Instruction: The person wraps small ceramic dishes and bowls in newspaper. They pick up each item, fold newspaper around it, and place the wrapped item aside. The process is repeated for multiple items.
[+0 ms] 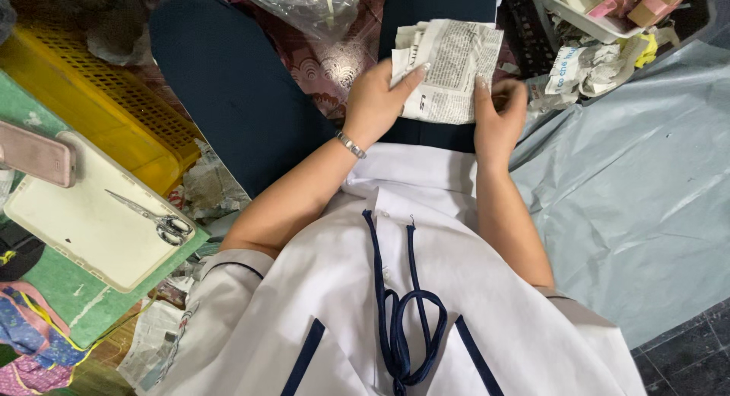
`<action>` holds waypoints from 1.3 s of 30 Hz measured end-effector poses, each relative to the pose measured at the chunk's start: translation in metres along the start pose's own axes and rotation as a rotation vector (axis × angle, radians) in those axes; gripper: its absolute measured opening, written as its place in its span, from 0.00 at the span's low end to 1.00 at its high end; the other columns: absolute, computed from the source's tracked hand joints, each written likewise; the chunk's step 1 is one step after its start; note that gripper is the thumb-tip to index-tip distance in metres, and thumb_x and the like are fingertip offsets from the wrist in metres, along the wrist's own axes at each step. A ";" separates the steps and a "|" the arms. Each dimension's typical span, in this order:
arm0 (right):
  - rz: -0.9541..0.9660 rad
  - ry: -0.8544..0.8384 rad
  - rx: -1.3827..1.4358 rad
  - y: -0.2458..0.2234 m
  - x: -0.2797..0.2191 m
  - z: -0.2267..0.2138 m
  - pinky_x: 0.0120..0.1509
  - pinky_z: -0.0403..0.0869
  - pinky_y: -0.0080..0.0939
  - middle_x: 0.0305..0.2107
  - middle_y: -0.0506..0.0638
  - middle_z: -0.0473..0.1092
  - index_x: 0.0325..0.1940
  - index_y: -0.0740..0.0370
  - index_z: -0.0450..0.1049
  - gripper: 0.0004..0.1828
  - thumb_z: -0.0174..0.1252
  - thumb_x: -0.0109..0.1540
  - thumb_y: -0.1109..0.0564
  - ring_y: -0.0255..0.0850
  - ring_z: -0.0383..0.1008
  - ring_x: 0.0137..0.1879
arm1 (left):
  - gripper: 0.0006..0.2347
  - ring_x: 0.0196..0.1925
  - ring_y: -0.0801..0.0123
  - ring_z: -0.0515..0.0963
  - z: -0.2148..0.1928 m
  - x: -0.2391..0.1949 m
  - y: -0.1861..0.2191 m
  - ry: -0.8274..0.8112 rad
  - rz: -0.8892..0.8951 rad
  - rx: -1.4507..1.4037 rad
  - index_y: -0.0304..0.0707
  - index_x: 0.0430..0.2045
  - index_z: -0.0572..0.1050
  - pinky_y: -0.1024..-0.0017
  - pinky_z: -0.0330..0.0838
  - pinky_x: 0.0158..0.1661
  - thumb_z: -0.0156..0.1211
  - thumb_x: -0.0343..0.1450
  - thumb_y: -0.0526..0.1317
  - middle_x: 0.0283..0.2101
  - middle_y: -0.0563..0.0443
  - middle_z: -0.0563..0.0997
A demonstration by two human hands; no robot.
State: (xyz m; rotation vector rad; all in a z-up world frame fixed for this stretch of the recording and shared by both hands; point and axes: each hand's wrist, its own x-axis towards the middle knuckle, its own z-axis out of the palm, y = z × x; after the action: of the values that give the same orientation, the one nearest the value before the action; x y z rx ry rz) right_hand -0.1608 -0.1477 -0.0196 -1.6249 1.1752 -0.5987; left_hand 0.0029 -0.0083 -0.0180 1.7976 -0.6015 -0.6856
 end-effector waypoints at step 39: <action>-0.217 -0.588 0.131 -0.174 0.267 0.274 0.48 0.76 0.32 0.42 0.50 0.80 0.50 0.69 0.78 0.09 0.63 0.65 0.68 0.32 0.78 0.45 | 0.13 0.45 0.71 0.85 -0.235 0.271 -0.010 0.176 0.055 -0.303 0.37 0.49 0.80 0.71 0.79 0.47 0.65 0.76 0.45 0.45 0.50 0.87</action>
State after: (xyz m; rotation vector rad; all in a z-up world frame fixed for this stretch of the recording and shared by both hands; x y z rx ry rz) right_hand 0.2426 -0.2657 -0.0047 -1.6685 0.5238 -0.2869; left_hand 0.3604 -0.0367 -0.0096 1.5338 -0.4044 -0.5424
